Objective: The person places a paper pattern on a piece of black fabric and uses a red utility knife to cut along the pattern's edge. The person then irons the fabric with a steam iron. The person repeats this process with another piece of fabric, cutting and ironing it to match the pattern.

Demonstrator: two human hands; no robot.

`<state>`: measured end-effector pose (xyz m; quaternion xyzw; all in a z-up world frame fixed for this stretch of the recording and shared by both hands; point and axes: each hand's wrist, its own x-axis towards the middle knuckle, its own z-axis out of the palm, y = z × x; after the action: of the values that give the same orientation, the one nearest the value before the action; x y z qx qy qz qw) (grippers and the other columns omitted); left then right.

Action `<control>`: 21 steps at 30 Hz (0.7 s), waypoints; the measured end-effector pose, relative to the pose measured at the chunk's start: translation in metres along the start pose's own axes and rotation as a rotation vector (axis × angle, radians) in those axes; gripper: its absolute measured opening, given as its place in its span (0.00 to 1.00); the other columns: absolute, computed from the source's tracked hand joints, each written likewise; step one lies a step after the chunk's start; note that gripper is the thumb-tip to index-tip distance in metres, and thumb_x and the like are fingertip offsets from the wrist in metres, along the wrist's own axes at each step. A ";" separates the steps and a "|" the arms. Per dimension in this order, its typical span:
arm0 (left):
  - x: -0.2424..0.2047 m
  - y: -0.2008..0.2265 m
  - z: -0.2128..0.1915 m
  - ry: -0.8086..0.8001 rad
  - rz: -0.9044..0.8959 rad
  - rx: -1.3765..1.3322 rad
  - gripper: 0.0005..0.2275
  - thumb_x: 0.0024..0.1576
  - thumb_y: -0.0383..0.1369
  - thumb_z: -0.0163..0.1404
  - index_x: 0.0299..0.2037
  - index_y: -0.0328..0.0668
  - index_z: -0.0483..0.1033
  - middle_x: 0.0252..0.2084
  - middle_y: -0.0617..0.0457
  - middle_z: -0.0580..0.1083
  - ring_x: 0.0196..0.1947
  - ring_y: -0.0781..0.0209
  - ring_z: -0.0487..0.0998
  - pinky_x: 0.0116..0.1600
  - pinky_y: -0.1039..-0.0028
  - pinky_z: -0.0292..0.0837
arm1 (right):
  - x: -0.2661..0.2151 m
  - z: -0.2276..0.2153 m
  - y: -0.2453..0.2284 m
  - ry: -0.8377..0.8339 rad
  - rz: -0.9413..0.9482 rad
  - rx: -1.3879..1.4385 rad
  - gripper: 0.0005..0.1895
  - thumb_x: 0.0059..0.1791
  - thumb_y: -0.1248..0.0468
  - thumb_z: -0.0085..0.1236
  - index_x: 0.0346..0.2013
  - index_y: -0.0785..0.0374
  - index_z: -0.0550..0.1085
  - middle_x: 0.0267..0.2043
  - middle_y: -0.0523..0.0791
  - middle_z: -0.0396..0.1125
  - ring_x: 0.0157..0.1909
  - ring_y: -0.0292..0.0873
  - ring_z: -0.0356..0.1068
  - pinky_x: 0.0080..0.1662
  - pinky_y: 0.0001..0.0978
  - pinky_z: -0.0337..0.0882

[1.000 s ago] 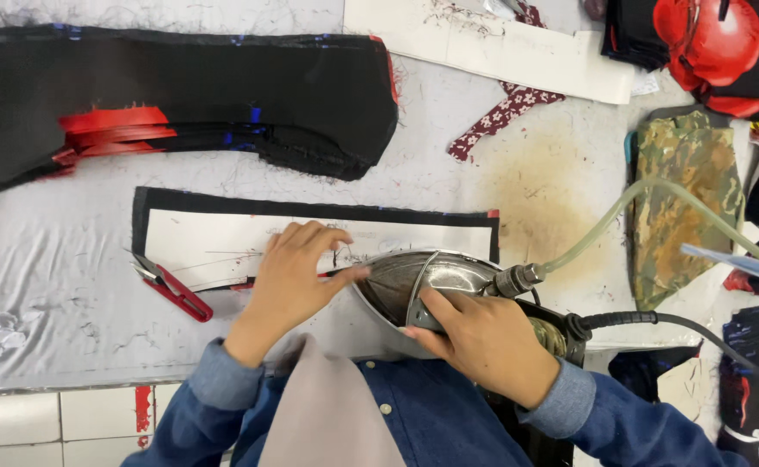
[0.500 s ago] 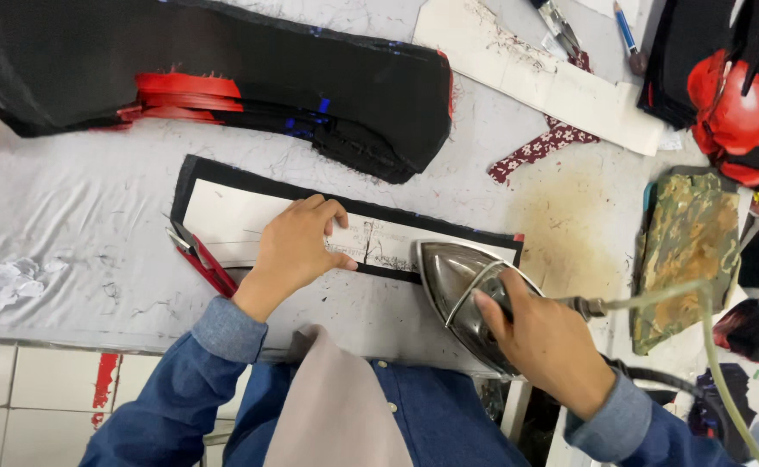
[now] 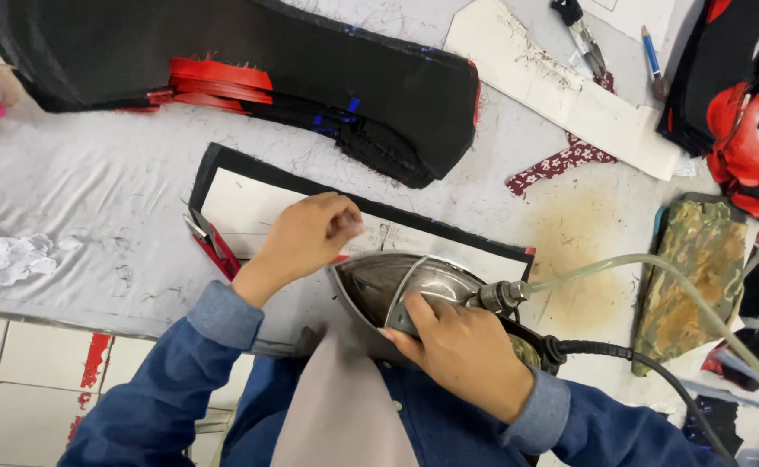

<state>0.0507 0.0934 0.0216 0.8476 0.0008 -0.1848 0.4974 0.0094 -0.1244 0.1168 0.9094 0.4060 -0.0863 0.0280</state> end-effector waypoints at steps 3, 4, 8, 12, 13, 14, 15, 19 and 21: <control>-0.026 0.001 -0.018 0.150 0.146 -0.059 0.09 0.58 0.37 0.41 0.39 0.43 0.72 0.33 0.57 0.72 0.30 0.61 0.69 0.38 0.71 0.65 | 0.010 0.001 -0.001 -0.043 0.054 0.009 0.23 0.47 0.39 0.44 0.32 0.55 0.65 0.10 0.41 0.59 0.10 0.45 0.60 0.13 0.37 0.57; -0.029 -0.002 -0.022 0.152 0.144 -0.056 0.09 0.58 0.37 0.41 0.39 0.43 0.72 0.33 0.57 0.72 0.30 0.61 0.69 0.38 0.71 0.65 | 0.012 0.000 0.001 -0.041 0.052 0.011 0.23 0.47 0.39 0.44 0.32 0.55 0.65 0.10 0.41 0.59 0.10 0.45 0.60 0.13 0.37 0.57; -0.042 -0.019 -0.022 0.145 0.059 0.321 0.23 0.36 0.50 0.61 0.37 0.48 0.71 0.33 0.60 0.70 0.38 0.59 0.67 0.41 0.67 0.65 | 0.007 -0.002 0.005 -0.151 0.079 0.087 0.23 0.47 0.41 0.43 0.39 0.56 0.64 0.14 0.40 0.62 0.14 0.46 0.65 0.15 0.38 0.60; -0.034 -0.017 -0.027 0.074 -0.155 0.358 0.21 0.35 0.45 0.64 0.35 0.56 0.68 0.30 0.68 0.68 0.36 0.67 0.67 0.30 0.68 0.66 | -0.005 0.001 0.022 -0.280 0.065 0.118 0.26 0.46 0.39 0.42 0.45 0.55 0.63 0.16 0.41 0.63 0.14 0.48 0.65 0.16 0.40 0.61; -0.032 -0.017 -0.030 0.073 -0.152 0.355 0.21 0.35 0.45 0.64 0.35 0.56 0.68 0.30 0.68 0.68 0.36 0.67 0.67 0.30 0.68 0.66 | -0.011 0.003 0.028 -0.282 0.067 0.115 0.26 0.46 0.39 0.42 0.45 0.55 0.63 0.16 0.41 0.63 0.14 0.48 0.65 0.16 0.40 0.61; -0.030 -0.017 -0.032 0.040 -0.183 0.339 0.20 0.35 0.45 0.64 0.34 0.56 0.69 0.29 0.68 0.69 0.36 0.68 0.68 0.31 0.70 0.65 | -0.017 0.005 0.034 -0.267 0.061 0.108 0.25 0.46 0.39 0.43 0.44 0.55 0.63 0.17 0.39 0.63 0.15 0.46 0.66 0.16 0.39 0.60; -0.028 -0.016 -0.035 0.007 -0.212 0.322 0.19 0.35 0.45 0.64 0.33 0.56 0.70 0.28 0.68 0.69 0.36 0.68 0.68 0.31 0.71 0.65 | -0.023 0.007 0.040 -0.252 0.054 0.099 0.25 0.46 0.39 0.44 0.43 0.55 0.64 0.18 0.38 0.63 0.15 0.44 0.66 0.17 0.37 0.59; -0.021 -0.018 -0.041 -0.033 -0.295 0.246 0.16 0.37 0.43 0.63 0.31 0.58 0.71 0.27 0.70 0.71 0.35 0.70 0.70 0.31 0.72 0.64 | -0.031 0.010 0.046 -0.074 0.207 0.037 0.22 0.45 0.41 0.47 0.40 0.54 0.66 0.08 0.39 0.57 0.10 0.43 0.59 0.16 0.35 0.57; -0.019 -0.023 -0.041 -0.032 -0.226 0.269 0.16 0.36 0.44 0.63 0.31 0.58 0.72 0.25 0.71 0.70 0.32 0.70 0.70 0.32 0.74 0.64 | -0.029 0.007 0.047 -0.096 0.323 0.168 0.19 0.46 0.45 0.45 0.41 0.54 0.65 0.08 0.42 0.56 0.10 0.46 0.58 0.16 0.37 0.53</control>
<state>0.0415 0.1435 0.0262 0.8980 0.0635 -0.2513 0.3557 0.0243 -0.1782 0.1139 0.9566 0.2444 -0.1577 -0.0150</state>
